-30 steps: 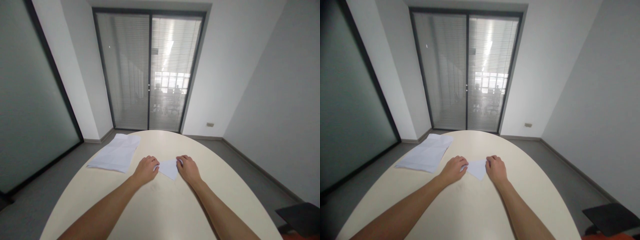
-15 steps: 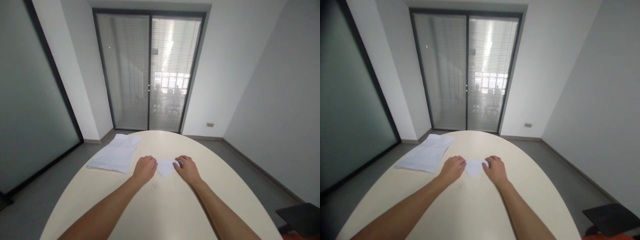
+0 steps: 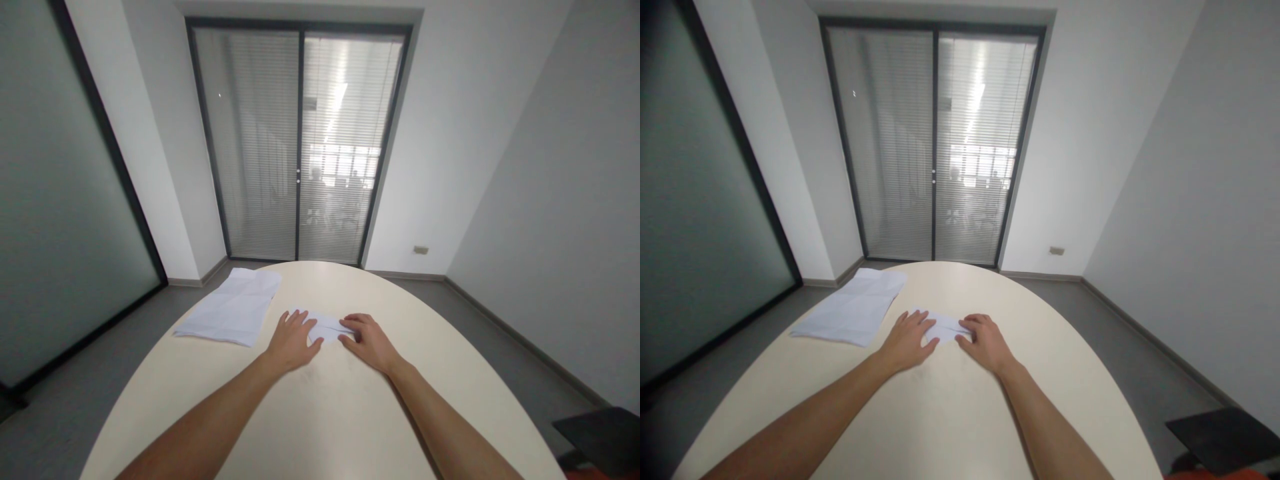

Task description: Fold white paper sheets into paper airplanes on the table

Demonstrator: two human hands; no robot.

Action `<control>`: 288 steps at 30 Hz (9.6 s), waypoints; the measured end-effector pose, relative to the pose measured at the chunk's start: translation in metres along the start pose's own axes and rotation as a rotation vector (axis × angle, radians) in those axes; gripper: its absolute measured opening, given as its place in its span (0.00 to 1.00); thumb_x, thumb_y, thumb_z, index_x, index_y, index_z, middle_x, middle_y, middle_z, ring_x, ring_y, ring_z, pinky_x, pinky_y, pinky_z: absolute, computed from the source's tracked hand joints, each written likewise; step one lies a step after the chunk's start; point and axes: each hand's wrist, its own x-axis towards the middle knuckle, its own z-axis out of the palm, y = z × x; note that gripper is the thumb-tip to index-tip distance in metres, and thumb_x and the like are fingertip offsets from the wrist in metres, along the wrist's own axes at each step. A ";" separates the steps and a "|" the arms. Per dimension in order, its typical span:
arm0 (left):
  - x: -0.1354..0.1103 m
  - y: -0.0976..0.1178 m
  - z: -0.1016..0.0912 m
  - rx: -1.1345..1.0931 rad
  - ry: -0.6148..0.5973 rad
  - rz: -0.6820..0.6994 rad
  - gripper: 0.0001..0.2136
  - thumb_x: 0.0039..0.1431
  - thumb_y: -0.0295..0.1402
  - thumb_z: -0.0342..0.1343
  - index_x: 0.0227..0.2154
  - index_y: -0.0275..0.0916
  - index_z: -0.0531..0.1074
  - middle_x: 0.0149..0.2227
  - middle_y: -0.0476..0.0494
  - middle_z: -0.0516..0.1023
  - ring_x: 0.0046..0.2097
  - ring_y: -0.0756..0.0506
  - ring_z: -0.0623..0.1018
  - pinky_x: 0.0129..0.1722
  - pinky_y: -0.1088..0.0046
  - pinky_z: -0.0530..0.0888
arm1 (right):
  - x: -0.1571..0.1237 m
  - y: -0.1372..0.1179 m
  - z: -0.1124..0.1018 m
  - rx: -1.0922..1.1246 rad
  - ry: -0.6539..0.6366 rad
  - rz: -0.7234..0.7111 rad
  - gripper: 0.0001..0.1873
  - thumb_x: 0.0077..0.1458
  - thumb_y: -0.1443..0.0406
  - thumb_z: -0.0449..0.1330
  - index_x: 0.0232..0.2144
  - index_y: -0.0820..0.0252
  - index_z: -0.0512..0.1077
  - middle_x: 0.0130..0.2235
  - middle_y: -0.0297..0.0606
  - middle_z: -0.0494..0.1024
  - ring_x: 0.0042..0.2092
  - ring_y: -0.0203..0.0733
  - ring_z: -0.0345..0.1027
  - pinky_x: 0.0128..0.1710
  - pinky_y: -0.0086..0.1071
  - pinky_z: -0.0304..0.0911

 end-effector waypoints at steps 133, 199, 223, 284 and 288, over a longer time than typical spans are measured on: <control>0.015 -0.018 0.006 -0.235 -0.028 0.226 0.23 0.59 0.18 0.48 0.52 0.45 0.75 0.60 0.46 0.73 0.63 0.43 0.69 0.62 0.55 0.64 | 0.003 0.000 0.000 0.026 0.062 0.158 0.12 0.60 0.63 0.54 0.43 0.55 0.73 0.43 0.38 0.80 0.43 0.44 0.73 0.47 0.36 0.64; 0.014 -0.024 0.016 -0.147 0.165 -0.275 0.21 0.60 0.34 0.57 0.55 0.35 0.67 0.53 0.36 0.75 0.56 0.38 0.71 0.58 0.61 0.65 | 0.002 0.001 -0.002 -0.097 0.035 0.154 0.13 0.61 0.62 0.57 0.46 0.59 0.75 0.43 0.42 0.80 0.45 0.46 0.70 0.47 0.34 0.63; 0.014 -0.019 0.004 -0.289 0.143 -0.287 0.08 0.63 0.33 0.57 0.45 0.43 0.72 0.41 0.47 0.81 0.45 0.46 0.78 0.43 0.72 0.70 | 0.001 -0.003 -0.005 -0.116 0.042 0.158 0.14 0.64 0.60 0.53 0.44 0.59 0.76 0.42 0.41 0.80 0.45 0.46 0.70 0.46 0.35 0.62; 0.014 -0.018 0.000 -0.215 0.205 -0.193 0.11 0.63 0.23 0.51 0.40 0.44 0.73 0.42 0.50 0.80 0.44 0.47 0.78 0.42 0.74 0.68 | 0.003 0.001 -0.003 0.108 0.219 0.278 0.15 0.63 0.55 0.52 0.40 0.54 0.76 0.40 0.38 0.83 0.41 0.47 0.76 0.43 0.37 0.66; 0.015 -0.019 0.001 -0.229 0.232 -0.173 0.10 0.63 0.23 0.51 0.39 0.44 0.73 0.41 0.49 0.80 0.42 0.46 0.78 0.41 0.74 0.68 | 0.004 0.002 -0.003 0.126 0.265 0.257 0.16 0.63 0.56 0.51 0.41 0.54 0.76 0.41 0.39 0.82 0.41 0.47 0.76 0.43 0.39 0.67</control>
